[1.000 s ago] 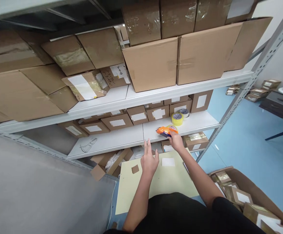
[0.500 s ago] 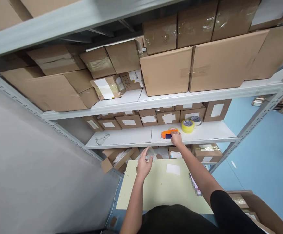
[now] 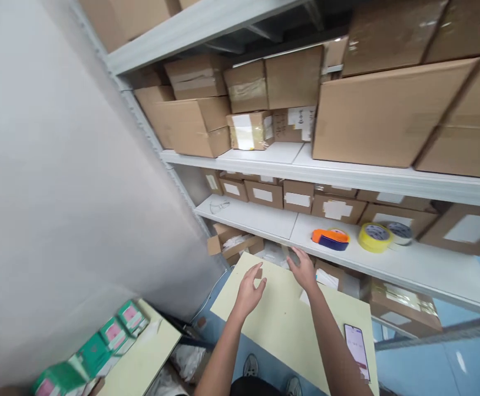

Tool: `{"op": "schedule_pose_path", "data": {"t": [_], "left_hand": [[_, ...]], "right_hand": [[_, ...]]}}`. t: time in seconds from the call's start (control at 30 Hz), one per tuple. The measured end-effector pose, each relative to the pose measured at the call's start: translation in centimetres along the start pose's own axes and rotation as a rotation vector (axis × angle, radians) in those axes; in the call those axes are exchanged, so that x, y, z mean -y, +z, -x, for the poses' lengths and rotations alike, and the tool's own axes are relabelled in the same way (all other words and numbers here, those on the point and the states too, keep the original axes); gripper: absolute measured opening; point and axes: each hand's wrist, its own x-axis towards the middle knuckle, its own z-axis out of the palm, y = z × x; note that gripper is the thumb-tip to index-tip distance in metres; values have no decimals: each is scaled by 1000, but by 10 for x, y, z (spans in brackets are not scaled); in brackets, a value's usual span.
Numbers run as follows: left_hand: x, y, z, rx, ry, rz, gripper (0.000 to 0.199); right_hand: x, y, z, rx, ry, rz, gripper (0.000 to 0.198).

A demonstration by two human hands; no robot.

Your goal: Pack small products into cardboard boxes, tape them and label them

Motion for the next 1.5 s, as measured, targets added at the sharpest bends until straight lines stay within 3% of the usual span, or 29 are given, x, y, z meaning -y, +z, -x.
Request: {"op": "schedule_pose_path", "data": {"t": [0.13,0.23,0.43,0.83,1.0,1.1,1.23,1.37,1.5], "left_hand": [[25,-21,36,-67,-76,-29,54],[46,-49,69,-152,-162,-55,54],[96,-122,139,-338,-334,-66,54],[226,-277,277,-654,-570,28,56],[278,-327,334,-756,-741,102,57],[301,-341,362,-780,-820,116,59],[333,-338,384,-807,-892,137,60],[375,-329,381,-775,-1002,140,65],[422,-333,366,-696,-1167,110,76]], "right_hand": [[25,54,31,172,15,-139,52],[52,96,53,312,15,-238,55],[121,182,101,590,11,-322,58],[262,373,215,901,-101,-310,61],[319,443,263,1026,-98,-324,61],[342,474,288,1106,-100,-317,62],[354,504,304,1157,-131,-300,60],[354,525,305,1210,-147,-275,56],[349,550,300,1266,-124,-258,53]]}}
